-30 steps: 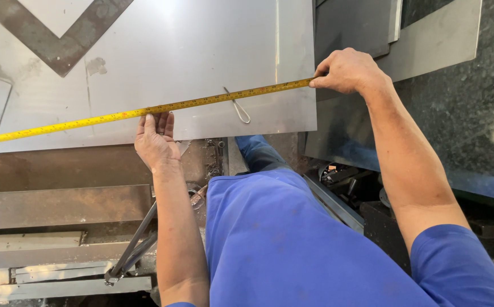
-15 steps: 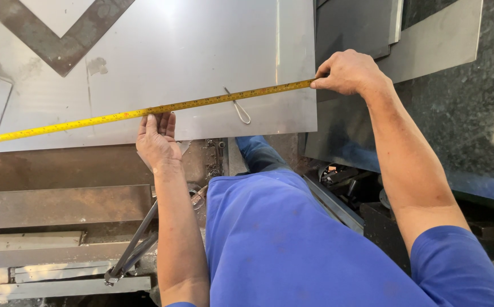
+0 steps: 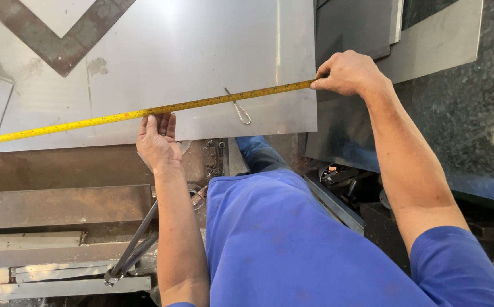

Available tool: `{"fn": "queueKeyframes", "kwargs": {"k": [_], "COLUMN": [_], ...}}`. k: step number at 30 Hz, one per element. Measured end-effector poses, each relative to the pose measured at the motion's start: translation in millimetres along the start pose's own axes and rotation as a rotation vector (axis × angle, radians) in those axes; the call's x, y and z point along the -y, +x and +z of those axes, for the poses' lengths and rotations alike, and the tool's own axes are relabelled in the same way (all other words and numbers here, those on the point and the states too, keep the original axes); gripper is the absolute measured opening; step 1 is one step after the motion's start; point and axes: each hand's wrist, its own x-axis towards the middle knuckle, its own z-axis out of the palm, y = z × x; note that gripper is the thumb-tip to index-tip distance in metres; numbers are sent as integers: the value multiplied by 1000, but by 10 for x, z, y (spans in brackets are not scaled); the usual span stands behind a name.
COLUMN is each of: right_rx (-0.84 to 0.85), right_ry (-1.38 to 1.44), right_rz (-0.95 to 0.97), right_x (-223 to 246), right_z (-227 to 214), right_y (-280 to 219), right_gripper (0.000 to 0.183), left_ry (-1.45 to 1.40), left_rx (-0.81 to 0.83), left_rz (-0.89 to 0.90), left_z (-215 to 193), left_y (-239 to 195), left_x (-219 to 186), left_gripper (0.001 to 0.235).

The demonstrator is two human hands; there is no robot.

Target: Measuring and marking dimensions on a metal sheet using a square and a tape measure.

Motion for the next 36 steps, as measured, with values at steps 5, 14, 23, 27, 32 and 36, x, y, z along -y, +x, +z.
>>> {"fn": "queueKeyframes", "kwargs": {"k": [5, 14, 23, 27, 32, 36], "right_rx": [-18, -25, 10, 0, 33, 7], "right_ry": [2, -26, -43, -64, -32, -39], "right_rz": [-4, -44, -20, -13, 65, 45], "right_x": [-16, -57, -191, -187, -153, -187], "right_z": [52, 89, 152, 151, 126, 193], "right_y": [28, 72, 152, 143, 149, 215], "right_gripper": [38, 44, 48, 48, 52, 51], "left_ry": [-2, -4, -44, -48, -53, -59], "left_rx": [13, 53, 70, 65, 69, 73], "left_rz": [5, 27, 64, 80, 79, 76], "left_z": [-34, -87, -93, -50, -3, 3], "left_y": [34, 91, 181, 162, 124, 93], "left_x": [19, 74, 206, 208, 186, 143], "left_gripper": [23, 21, 20, 23, 26, 26]}}
